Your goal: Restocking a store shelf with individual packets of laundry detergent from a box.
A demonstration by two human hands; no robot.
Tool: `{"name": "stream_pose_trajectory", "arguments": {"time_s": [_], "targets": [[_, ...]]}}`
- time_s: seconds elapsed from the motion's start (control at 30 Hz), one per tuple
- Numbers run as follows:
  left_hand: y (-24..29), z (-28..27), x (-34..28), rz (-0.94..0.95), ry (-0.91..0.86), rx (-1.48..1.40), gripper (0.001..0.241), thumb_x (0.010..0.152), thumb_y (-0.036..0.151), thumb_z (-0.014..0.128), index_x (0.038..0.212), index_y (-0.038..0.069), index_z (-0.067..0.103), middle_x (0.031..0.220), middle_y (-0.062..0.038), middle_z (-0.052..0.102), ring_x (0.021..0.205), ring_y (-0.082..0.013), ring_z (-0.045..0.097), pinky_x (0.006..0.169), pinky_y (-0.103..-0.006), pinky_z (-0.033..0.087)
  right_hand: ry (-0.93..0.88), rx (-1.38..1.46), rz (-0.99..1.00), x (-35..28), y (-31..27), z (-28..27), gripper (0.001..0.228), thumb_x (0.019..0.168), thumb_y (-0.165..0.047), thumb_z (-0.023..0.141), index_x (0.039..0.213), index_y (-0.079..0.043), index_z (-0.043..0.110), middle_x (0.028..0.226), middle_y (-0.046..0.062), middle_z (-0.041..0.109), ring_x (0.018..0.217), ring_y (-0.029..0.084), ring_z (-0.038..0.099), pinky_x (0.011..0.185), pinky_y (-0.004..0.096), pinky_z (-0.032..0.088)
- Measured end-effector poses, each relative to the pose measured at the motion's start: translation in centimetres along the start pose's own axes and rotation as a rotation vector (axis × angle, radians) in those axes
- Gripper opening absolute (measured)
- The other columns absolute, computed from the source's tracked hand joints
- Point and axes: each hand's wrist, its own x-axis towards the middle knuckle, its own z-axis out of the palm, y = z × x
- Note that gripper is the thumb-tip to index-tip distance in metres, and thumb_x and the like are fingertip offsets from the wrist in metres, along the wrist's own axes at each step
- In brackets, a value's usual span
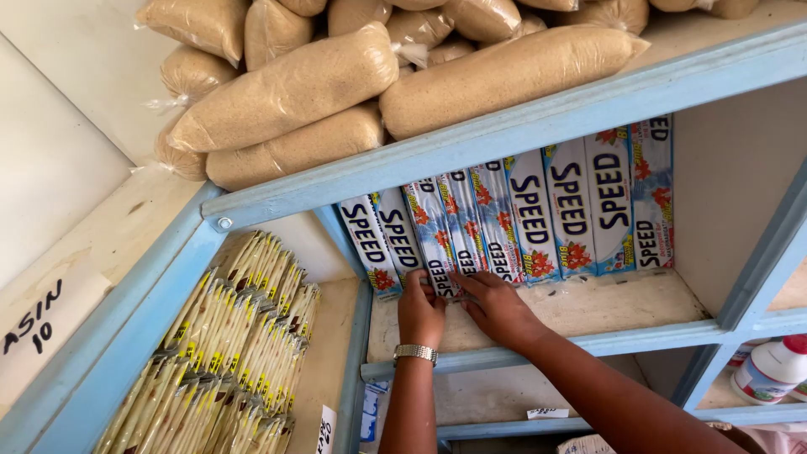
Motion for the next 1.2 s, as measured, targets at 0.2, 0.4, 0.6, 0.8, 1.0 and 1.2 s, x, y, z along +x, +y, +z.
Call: {"name": "stream_pose_trajectory", "arguments": {"time_s": [0.2, 0.4, 0.6, 0.8, 1.0, 1.2], "targets": [[-0.7, 0.9, -0.2, 0.057, 0.074, -0.037, 0.046, 0.077, -0.001, 0.078, 0.116, 0.007, 0.056, 0.089, -0.01, 0.074, 0.08, -0.0254, 0.074, 0.072, -0.0388, 0.059, 0.007, 0.009, 0.006, 0.0, 0.3, 0.3, 0.059, 0.087, -0.012, 0.068, 0.144, -0.012, 0.053, 0.123, 0.02, 0.065, 0.112, 0.039, 0.062, 0.098, 0.047, 0.051], [-0.3, 0.8, -0.6, 0.062, 0.083, -0.018, 0.04, 0.079, 0.001, 0.077, 0.113, 0.006, 0.056, 0.093, -0.009, 0.075, 0.082, -0.0246, 0.074, 0.073, -0.0379, 0.059, 0.012, 0.002, 0.018, -0.2, -0.1, -0.1, 0.06, 0.087, -0.012, 0.068, 0.145, -0.014, 0.052, 0.126, 0.019, 0.065, 0.113, 0.038, 0.061, 0.098, 0.046, 0.05], [-0.1, 0.7, -0.5, 0.04, 0.068, -0.076, 0.037, 0.079, 0.003, 0.077, 0.111, 0.007, 0.058, 0.091, -0.01, 0.075, 0.08, -0.0249, 0.075, 0.073, -0.0375, 0.059, -0.065, -0.099, 0.077, -0.8, -0.9, -0.3, 0.052, 0.087, -0.016, 0.069, 0.138, -0.016, 0.06, 0.123, 0.014, 0.067, 0.115, 0.034, 0.062, 0.1, 0.044, 0.051], [-2.3, 1.6, 0.2, 0.046, 0.067, -0.103, 0.038, 0.077, 0.006, 0.079, 0.11, 0.006, 0.061, 0.088, -0.011, 0.075, 0.078, -0.0242, 0.075, 0.07, -0.0367, 0.06, -0.098, -0.171, -0.069, -2.7, 1.0, 1.6, 0.045, 0.098, -0.034, 0.061, 0.135, -0.01, 0.062, 0.137, 0.016, 0.061, 0.125, 0.035, 0.057, 0.108, 0.047, 0.043], [-3.0, 1.7, 0.3, 0.041, 0.042, -0.073, 0.04, 0.078, 0.006, 0.079, 0.114, 0.006, 0.061, 0.094, -0.011, 0.076, 0.082, -0.0232, 0.075, 0.074, -0.0354, 0.06, -0.29, -0.484, -0.117, -9.7, -1.3, -2.2, 0.067, 0.101, -0.049, 0.057, 0.153, -0.01, 0.042, 0.156, 0.016, 0.042, 0.141, 0.034, 0.041, 0.112, 0.05, 0.033], [-6.2, 2.3, 1.1, 0.089, 0.023, -0.173, 0.049, 0.078, 0.003, 0.079, 0.122, 0.007, 0.058, 0.099, -0.004, 0.071, 0.087, -0.0189, 0.073, 0.077, -0.0319, 0.061, -0.388, -0.694, -0.412, -14.3, 1.3, -6.6, 0.089, 0.081, -0.038, 0.066, 0.16, -0.017, 0.03, 0.168, 0.007, 0.017, 0.153, 0.028, 0.023, 0.121, 0.049, 0.022]]}}
